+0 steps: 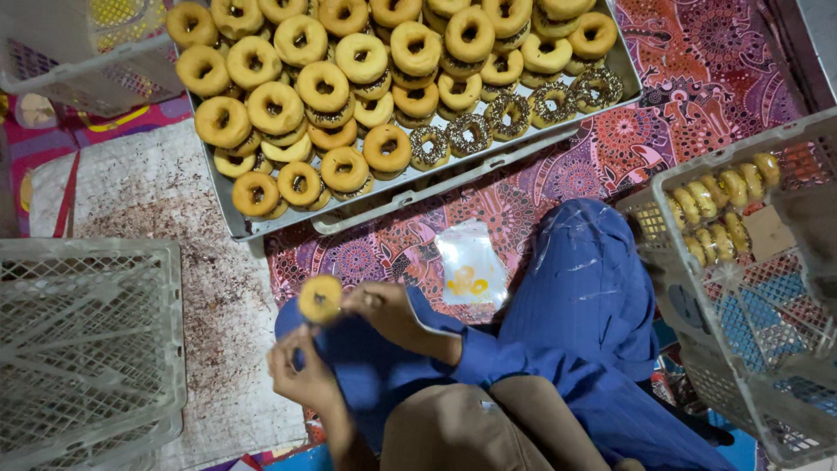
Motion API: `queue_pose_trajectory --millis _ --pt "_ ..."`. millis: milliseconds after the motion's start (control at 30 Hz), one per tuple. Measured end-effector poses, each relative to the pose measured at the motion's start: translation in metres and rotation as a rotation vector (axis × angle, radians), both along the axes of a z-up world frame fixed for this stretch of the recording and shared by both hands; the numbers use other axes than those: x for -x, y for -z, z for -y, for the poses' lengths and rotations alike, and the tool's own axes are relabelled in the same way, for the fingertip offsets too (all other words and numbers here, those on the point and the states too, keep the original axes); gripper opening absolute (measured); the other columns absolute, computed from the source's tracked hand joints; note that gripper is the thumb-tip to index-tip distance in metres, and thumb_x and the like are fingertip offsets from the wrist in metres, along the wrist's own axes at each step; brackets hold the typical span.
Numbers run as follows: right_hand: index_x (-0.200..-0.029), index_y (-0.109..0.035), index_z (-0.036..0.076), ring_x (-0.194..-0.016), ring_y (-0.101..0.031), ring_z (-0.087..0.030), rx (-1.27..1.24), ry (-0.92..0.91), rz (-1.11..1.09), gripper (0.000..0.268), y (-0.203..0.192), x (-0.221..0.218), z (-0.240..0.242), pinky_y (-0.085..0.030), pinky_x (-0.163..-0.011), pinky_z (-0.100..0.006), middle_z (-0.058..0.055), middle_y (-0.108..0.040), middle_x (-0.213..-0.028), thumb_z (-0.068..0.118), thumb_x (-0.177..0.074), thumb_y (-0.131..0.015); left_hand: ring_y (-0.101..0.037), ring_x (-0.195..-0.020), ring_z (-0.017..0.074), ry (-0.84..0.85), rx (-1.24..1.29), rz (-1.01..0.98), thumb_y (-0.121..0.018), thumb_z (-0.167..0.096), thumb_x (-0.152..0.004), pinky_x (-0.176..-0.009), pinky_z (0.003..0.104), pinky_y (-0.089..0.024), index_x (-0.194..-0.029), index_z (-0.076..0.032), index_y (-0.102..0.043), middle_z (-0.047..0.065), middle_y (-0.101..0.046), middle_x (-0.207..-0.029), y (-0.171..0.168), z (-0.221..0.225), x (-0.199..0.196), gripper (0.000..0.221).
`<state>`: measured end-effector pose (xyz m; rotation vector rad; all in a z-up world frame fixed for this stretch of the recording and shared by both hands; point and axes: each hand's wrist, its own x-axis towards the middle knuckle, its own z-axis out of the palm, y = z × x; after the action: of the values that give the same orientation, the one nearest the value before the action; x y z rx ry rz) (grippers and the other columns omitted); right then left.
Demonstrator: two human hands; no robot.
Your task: The person sits on the floor and repeatedly picks donuts from a tray, places them into small plastic bags, and sets the filled bags into a nearby crate. The process continues with donuts of different toppings being handled one at a time.
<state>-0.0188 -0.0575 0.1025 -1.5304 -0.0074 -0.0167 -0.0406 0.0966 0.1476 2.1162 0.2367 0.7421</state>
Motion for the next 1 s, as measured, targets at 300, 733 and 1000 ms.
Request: queue_pose_trajectory --millis 300,733,1000 --pt "-0.081 -0.074 0.003 -0.054 -0.062 -0.013 -0.093 -0.124 -0.676 0.040 0.093 0.022 0.023 -0.051 -0.052 -0.031 -0.004 -0.072 -0.069 0.038 -0.097 -0.064 -0.059 -0.060 0.0117 -0.026 0.201 -0.467 -0.079 -0.010 -0.091 -0.058 0.029 -0.047 -0.088 -0.001 -0.072 0.006 -0.069 -0.069 0.050 -0.018 0.037 0.012" --pt "-0.113 -0.064 0.013 -0.114 -0.058 -0.022 1.605 -0.278 -0.019 0.025 0.123 -0.024 0.190 -0.044 -0.093 -0.040 -0.005 -0.063 -0.116 0.020 -0.089 -0.061 -0.067 -0.070 0.0201 0.167 0.269 -0.433 -0.086 -0.013 -0.083 -0.069 0.032 -0.055 -0.088 -0.001 -0.065 0.011 -0.072 -0.080 0.187 0.115 -0.107 0.025" --pt "-0.110 -0.065 0.011 -0.105 -0.059 -0.024 1.523 -0.158 0.135 0.023 0.107 -0.023 0.178 -0.045 -0.085 -0.041 -0.007 -0.063 -0.106 0.021 -0.089 -0.059 -0.051 -0.122 0.0389 0.230 -0.255 -0.368 -0.082 -0.017 -0.078 -0.107 0.051 -0.041 -0.124 -0.002 -0.064 0.020 -0.055 -0.127 0.156 0.118 -0.093 0.051"
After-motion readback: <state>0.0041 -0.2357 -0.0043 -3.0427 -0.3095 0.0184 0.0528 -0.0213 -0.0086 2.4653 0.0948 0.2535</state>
